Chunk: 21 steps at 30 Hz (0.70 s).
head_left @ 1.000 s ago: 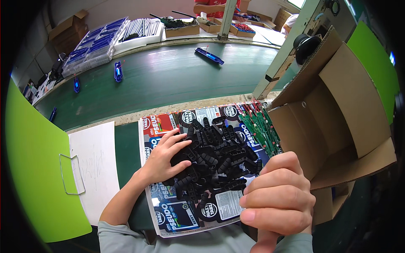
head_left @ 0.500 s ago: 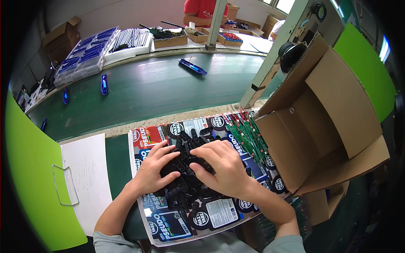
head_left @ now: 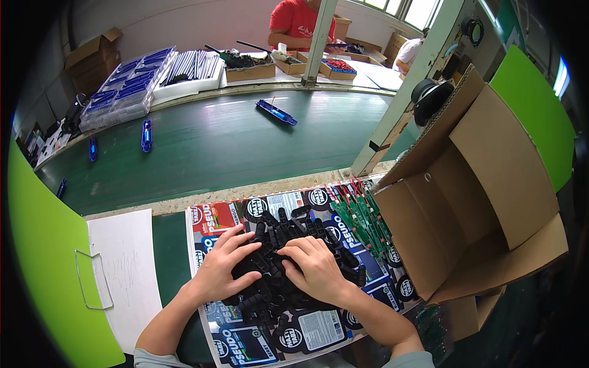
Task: Assembling printed circuit boards (PCBs) into plastic housings and sorting electronic components on an assembly line.
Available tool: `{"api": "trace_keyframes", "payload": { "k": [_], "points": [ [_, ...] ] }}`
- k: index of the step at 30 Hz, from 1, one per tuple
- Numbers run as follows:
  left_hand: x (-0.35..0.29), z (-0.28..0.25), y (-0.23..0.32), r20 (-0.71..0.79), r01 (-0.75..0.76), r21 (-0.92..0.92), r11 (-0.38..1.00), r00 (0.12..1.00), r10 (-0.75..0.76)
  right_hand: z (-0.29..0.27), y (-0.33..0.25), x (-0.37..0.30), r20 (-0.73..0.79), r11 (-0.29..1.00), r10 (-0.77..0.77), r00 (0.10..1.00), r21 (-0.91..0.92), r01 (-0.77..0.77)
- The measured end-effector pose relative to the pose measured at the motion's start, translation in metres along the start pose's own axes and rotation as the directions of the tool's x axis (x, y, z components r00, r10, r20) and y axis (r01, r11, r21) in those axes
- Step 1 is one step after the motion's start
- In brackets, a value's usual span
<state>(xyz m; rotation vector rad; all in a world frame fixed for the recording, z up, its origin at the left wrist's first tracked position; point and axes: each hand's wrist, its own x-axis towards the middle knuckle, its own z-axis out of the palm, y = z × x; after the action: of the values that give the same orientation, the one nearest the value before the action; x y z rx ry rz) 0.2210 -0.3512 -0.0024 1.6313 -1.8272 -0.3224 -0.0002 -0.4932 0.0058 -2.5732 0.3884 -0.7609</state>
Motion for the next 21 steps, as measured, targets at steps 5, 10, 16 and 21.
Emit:
{"api": "trace_keyframes", "payload": {
  "k": [5, 10, 16, 21],
  "points": [
    [-0.0006, -0.0006, -0.0015, 0.009, 0.007, 0.003, 1.000, 1.000, -0.007, 0.0020, 0.0006, -0.0004, -0.014, 1.000, -0.022, 1.000, 0.016, 0.022],
    [-0.0003, -0.0008, -0.0017, 0.009, 0.003, 0.005, 1.000, 1.000, -0.003, 0.0000, -0.0009, -0.0014, -0.043, 0.999, -0.011, 0.999, 0.035, 0.012],
    [-0.0007, -0.0010, -0.0006, 0.010, 0.005, 0.001, 1.000, 1.000, -0.005, 0.0020, 0.0008, -0.0043, -0.182, 0.986, 0.056, 0.982, 0.167, -0.025],
    [-0.0015, -0.0001, -0.0002, 0.010, 0.006, -0.004, 1.000, 1.000, -0.006, -0.0015, -0.0026, -0.0045, -0.197, 0.965, 0.129, 0.972, 0.252, -0.077]
  ]
}}
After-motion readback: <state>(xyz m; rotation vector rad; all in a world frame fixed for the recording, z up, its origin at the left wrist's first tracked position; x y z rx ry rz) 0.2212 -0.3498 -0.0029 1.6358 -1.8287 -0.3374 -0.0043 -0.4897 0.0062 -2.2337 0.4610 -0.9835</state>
